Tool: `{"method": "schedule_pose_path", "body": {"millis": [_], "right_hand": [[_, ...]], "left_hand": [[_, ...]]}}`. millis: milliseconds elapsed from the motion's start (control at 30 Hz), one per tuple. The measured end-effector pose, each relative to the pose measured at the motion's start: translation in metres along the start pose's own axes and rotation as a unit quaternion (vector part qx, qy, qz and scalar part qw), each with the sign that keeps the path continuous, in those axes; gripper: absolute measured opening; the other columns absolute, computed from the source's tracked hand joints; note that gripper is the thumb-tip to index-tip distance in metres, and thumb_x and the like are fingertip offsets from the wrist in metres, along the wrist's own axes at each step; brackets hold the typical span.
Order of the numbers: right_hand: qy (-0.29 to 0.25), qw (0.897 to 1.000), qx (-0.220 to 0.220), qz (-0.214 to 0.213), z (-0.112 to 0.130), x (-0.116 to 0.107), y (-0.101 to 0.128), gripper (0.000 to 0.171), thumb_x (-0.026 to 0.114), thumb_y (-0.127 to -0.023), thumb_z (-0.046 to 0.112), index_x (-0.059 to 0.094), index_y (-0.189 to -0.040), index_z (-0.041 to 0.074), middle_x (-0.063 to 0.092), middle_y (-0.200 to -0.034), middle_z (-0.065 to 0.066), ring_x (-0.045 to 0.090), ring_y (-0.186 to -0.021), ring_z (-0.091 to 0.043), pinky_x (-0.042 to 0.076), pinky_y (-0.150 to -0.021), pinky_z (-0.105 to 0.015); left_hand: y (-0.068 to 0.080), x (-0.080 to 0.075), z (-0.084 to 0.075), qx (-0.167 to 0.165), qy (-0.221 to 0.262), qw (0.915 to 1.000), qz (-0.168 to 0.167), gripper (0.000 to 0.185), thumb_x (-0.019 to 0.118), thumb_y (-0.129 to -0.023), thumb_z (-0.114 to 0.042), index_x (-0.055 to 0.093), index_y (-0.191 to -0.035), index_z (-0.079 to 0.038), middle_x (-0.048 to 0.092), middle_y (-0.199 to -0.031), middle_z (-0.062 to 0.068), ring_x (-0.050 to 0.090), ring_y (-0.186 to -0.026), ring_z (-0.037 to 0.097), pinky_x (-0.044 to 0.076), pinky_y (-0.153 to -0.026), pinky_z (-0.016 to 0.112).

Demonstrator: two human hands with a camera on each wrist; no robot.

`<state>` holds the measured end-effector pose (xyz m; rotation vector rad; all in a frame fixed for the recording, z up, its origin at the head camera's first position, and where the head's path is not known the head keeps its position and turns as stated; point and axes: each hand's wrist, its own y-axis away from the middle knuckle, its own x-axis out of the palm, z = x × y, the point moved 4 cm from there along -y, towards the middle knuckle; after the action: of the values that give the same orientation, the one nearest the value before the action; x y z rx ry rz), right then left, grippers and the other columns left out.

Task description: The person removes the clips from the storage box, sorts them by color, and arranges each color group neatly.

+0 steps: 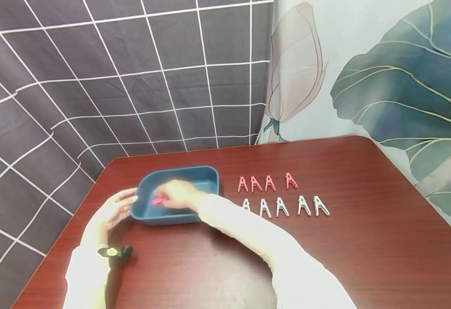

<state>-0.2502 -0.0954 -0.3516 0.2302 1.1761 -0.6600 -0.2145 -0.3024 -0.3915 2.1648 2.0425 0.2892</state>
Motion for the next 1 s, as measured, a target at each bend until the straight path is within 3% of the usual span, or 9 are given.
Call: {"method": "schedule_pose_path", "body": {"millis": [200, 400, 567, 700, 867, 1000], "right_hand": [[-0.061, 0.996, 0.025, -0.059, -0.006, -0.017, 0.023, 0.011, 0.069, -0.082, 0.015, 0.064, -0.092, 0.011, 0.062, -0.078, 0.0, 0.05, -0.071, -0.011, 0.039, -0.063, -0.021], [-0.121, 0.983, 0.059, -0.121, -0.004, -0.031, 0.047, 0.011, 0.068, -0.081, 0.014, 0.063, -0.091, 0.011, 0.065, -0.083, 0.0, 0.054, -0.074, -0.01, 0.043, -0.067, -0.019], [-0.152, 0.966, 0.056, -0.201, -0.008, -0.048, 0.072, 0.011, 0.07, -0.078, 0.009, 0.062, -0.086, 0.008, 0.066, -0.081, -0.003, 0.059, -0.076, -0.013, 0.049, -0.071, -0.023], [-0.167, 0.954, 0.062, -0.239, -0.017, -0.059, 0.094, 0.011, 0.072, -0.079, 0.008, 0.064, -0.086, 0.006, 0.064, -0.08, -0.005, 0.059, -0.076, -0.016, 0.052, -0.072, -0.029], [-0.178, 0.937, 0.109, -0.282, -0.03, -0.068, 0.119, 0.012, 0.074, -0.078, 0.008, 0.068, -0.087, 0.004, 0.061, -0.083, -0.007, 0.058, -0.076, -0.017, 0.052, -0.069, -0.026], [-0.211, 0.915, 0.161, -0.303, -0.043, -0.08, 0.134, 0.012, 0.075, -0.077, 0.006, 0.069, -0.086, 0.001, 0.062, -0.082, -0.009, 0.059, -0.07, -0.013, 0.05, -0.064, -0.021]], "left_hand": [[0.0, 0.001, 0.0, 0.005, -0.006, 0.9999, -0.009, 0.022, 0.057, -0.094, -0.006, 0.057, -0.111, -0.02, 0.068, -0.084, -0.01, 0.065, -0.072, 0.003, 0.054, -0.068, 0.018], [0.003, 0.0, -0.002, 0.014, -0.024, 0.9993, -0.023, 0.021, 0.056, -0.094, -0.005, 0.056, -0.11, -0.019, 0.068, -0.083, -0.011, 0.065, -0.072, 0.002, 0.053, -0.067, 0.018], [0.003, 0.003, -0.004, 0.014, -0.034, 0.999, -0.023, 0.021, 0.057, -0.094, -0.008, 0.055, -0.114, -0.016, 0.068, -0.083, -0.012, 0.065, -0.072, 0.002, 0.053, -0.067, 0.018], [0.004, 0.002, -0.004, 0.011, -0.054, 0.998, -0.03, 0.026, 0.058, -0.094, -0.01, 0.053, -0.12, -0.01, 0.067, -0.08, -0.015, 0.063, -0.07, 0.001, 0.052, -0.065, 0.017], [0.006, 0.0, -0.004, 0.017, -0.058, 0.9977, -0.03, 0.02, 0.057, -0.094, -0.009, 0.056, -0.111, -0.019, 0.067, -0.081, -0.016, 0.062, -0.069, 0.0, 0.05, -0.063, 0.016], [0.004, 0.002, -0.003, 0.018, -0.053, 0.9981, -0.025, 0.019, 0.057, -0.094, -0.009, 0.056, -0.108, -0.021, 0.067, -0.081, -0.015, 0.061, -0.068, 0.0, 0.05, -0.062, 0.016]]}}
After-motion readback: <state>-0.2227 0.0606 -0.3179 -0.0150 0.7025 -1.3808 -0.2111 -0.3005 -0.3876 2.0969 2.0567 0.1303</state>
